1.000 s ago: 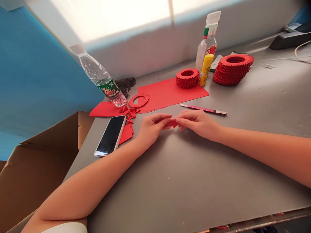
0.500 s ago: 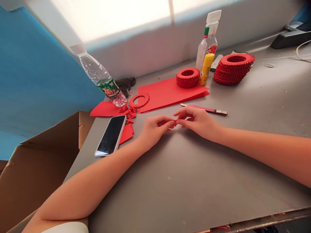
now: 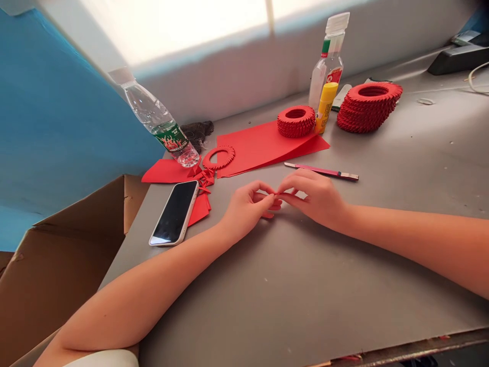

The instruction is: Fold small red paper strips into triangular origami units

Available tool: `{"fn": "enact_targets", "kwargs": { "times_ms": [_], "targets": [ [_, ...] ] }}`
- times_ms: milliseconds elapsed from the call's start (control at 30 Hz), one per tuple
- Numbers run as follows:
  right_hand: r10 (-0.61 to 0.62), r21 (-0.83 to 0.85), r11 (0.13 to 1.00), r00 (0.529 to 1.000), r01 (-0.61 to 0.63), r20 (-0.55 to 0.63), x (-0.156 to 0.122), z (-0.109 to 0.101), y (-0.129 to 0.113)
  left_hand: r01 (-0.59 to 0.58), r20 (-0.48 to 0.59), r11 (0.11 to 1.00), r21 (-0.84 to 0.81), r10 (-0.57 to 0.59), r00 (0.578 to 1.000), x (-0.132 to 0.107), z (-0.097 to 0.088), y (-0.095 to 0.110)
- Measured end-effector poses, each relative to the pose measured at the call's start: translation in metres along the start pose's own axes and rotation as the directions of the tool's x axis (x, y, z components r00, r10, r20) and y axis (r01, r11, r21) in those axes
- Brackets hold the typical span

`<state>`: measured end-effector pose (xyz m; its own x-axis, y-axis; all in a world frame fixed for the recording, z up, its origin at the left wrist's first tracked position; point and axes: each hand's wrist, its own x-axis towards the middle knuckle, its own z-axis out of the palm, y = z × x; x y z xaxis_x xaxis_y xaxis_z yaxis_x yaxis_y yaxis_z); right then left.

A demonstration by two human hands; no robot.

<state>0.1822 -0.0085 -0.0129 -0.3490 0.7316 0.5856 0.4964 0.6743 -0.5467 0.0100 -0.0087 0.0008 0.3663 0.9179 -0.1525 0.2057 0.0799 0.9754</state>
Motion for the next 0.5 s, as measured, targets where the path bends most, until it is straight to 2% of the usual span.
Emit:
{"fn": "enact_targets", "kwargs": {
  "times_ms": [100, 267, 367, 500],
  "targets": [
    [-0.064, -0.007, 0.998, 0.998, 0.064, 0.025, 0.0000, 0.0003, 0.0005, 0.023, 0.000, 0.990, -0.142, -0.023, 1.000, 0.0014, -0.0004, -0.0003],
    [-0.024, 0.025, 0.999, 1.000, 0.023, 0.017, -0.0002, 0.0000, 0.0019, 0.037, 0.050, 0.963, -0.266, -0.025, 0.998, 0.0047, -0.0031, -0.0022],
    [0.057, 0.068, 0.996, 0.998, -0.057, -0.005, 0.0002, 0.0001, 0.0025, 0.003, 0.071, 0.970, -0.243, 0.015, 0.997, 0.0045, -0.0032, -0.0013],
    [0.224, 0.169, 0.960, 0.974, -0.223, 0.013, 0.0023, -0.0006, 0.0033, -0.118, 0.016, 0.983, -0.139, 0.121, 0.992, 0.0050, -0.0037, -0.0009]
  ]
}}
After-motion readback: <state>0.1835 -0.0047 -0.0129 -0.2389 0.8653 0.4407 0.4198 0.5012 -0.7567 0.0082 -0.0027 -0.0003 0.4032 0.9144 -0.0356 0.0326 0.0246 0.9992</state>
